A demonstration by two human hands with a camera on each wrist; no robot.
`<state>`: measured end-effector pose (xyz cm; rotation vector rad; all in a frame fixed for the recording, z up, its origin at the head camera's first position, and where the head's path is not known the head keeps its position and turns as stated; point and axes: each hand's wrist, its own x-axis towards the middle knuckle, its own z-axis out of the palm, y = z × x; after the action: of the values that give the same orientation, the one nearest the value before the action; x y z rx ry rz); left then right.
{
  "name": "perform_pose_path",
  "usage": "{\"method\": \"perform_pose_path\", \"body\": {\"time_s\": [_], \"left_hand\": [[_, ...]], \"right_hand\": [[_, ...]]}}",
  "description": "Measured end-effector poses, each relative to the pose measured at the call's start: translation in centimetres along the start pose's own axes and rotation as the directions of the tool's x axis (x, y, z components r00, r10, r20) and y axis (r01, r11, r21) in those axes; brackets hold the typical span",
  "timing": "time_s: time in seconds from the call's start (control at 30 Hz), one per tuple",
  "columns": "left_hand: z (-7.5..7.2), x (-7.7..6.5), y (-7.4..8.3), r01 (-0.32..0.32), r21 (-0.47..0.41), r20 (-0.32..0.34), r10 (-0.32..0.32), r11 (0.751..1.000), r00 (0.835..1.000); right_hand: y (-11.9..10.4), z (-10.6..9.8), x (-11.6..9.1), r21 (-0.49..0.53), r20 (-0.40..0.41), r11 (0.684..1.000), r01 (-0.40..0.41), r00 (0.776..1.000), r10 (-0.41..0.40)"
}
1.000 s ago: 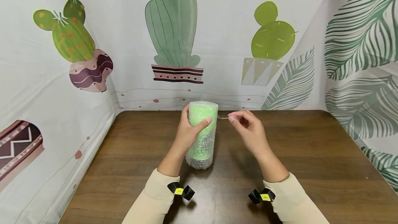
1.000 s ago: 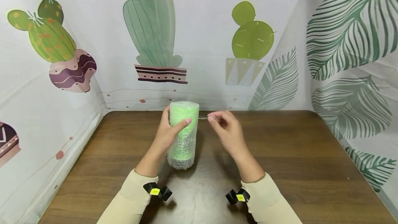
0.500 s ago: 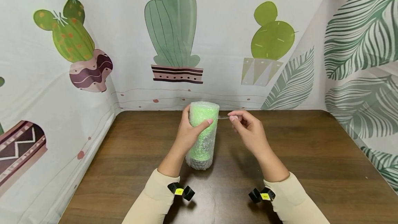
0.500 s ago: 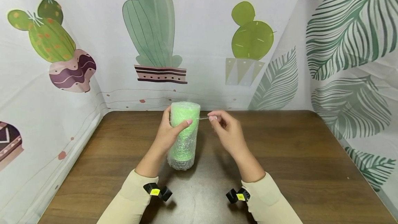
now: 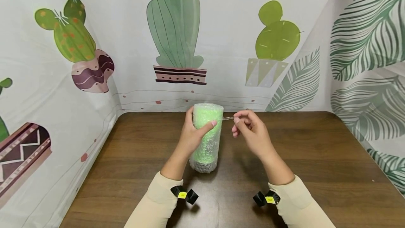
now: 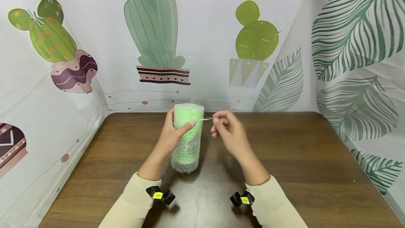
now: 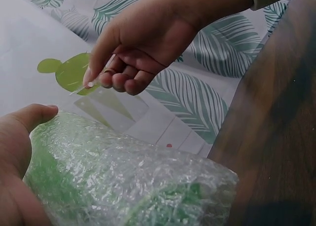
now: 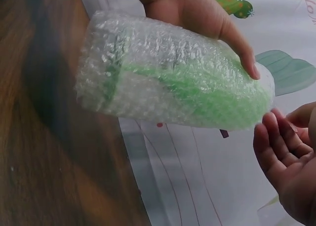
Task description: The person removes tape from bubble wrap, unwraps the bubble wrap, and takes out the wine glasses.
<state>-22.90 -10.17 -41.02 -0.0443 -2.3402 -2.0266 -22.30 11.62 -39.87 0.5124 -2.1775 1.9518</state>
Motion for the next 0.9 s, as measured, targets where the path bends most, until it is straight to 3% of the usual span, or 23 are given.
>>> {"method": "perform_pose_path", "body": {"time_s": [0.23, 0.33, 0.47, 0.57, 0.77, 0.9], "left_hand": [[0.04, 0.01, 0.04, -0.01, -0.001, 0.003, 0.01, 1.0, 1.0], [0.05, -0.05, 0.11, -0.012, 0.004, -0.006, 0.012, 1.0, 1.0], [0.02, -0.08, 0.15, 0.0, 0.008, -0.012, 0.0, 1.0, 1.0], [-0.01, -0.1, 0.18, 0.006, 0.004, -0.008, -0.006, 1.0, 1.0], [0.07, -0.06, 0.04, -0.001, 0.003, 0.001, 0.001, 1.0, 1.0], [0.16, -0.1, 0.03, -0.009, -0.007, 0.005, 0.009, 1.0, 1.0]], "right_hand": [[0.01, -0.23, 0.15, 0.205, 0.107, 0.979, -0.019, 0.994, -0.003], [0.06, -0.22, 0.18, 0.184, 0.097, 0.983, -0.022, 0.995, 0.004], [0.03, -0.1, 0.14, 0.081, 0.012, 0.996, -0.039, 0.999, 0.038], [0.0, -0.11, 0.15, 0.1, -0.01, 0.993, -0.063, 0.998, 0.064], [-0.22, -0.17, 0.2, 0.256, 0.069, 0.959, -0.123, 0.992, 0.109], [-0.34, -0.17, 0.21, 0.368, 0.119, 0.918, -0.15, 0.986, 0.113]]}}
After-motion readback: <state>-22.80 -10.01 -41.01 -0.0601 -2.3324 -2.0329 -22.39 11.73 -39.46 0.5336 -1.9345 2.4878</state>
